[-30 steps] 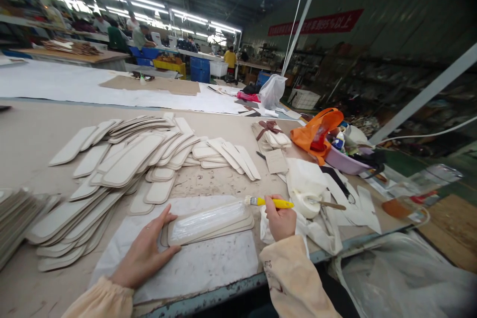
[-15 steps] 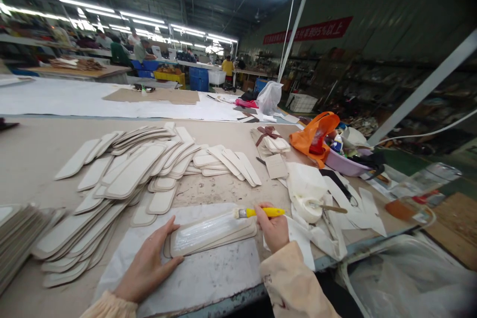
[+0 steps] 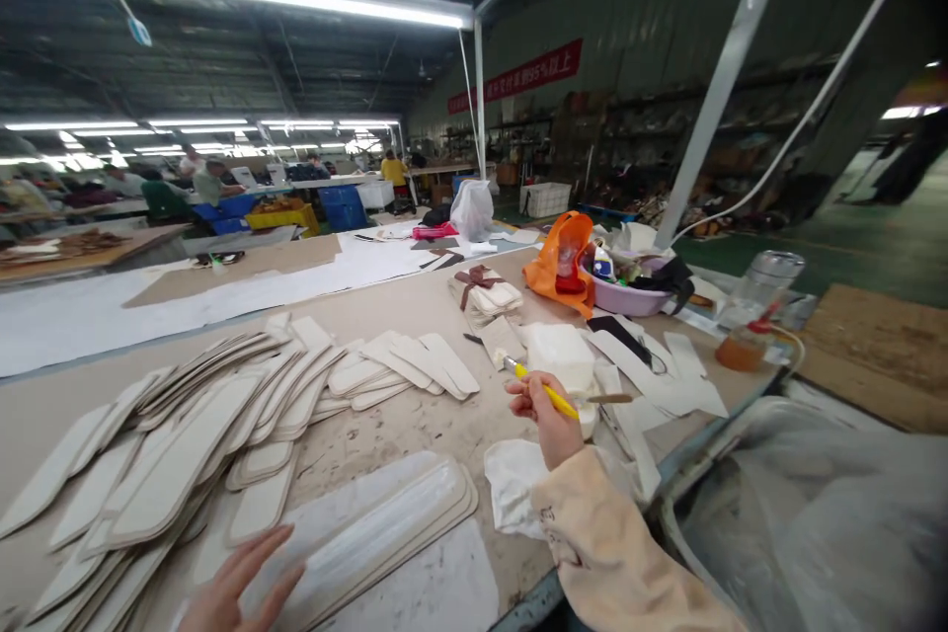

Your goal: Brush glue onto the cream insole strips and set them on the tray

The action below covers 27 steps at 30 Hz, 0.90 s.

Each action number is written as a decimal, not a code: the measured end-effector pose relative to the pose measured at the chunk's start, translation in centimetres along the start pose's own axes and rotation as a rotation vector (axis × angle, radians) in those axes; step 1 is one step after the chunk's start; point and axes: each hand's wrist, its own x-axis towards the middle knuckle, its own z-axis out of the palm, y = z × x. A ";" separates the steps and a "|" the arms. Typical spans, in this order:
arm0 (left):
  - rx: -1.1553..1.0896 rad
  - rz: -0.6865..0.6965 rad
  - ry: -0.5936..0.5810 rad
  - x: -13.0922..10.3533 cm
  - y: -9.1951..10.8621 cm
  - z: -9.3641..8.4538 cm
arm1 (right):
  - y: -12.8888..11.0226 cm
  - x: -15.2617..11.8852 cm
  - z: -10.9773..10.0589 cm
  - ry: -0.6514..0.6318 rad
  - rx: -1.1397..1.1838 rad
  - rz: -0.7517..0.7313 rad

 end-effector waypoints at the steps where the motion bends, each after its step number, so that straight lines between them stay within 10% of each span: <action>1: 0.025 0.038 -0.020 1.8 1.7 -0.7 | 0.2 -0.3 0.0 0.001 -0.027 -0.026; 5: 0.160 0.261 -0.135 10.1 11.6 -0.9 | -0.1 -0.8 0.4 -0.065 -0.153 -0.170; 11: 0.432 0.421 -0.465 20.1 22.7 7.4 | -1.3 -0.4 -0.6 -0.088 -0.281 -0.282; 18: 0.542 0.325 -0.642 24.5 24.8 14.4 | -2.1 0.2 -2.4 -0.070 -0.314 -0.281; 27: 0.268 0.227 -0.430 24.3 24.8 12.3 | -1.4 0.2 -2.0 -0.095 -0.382 -0.312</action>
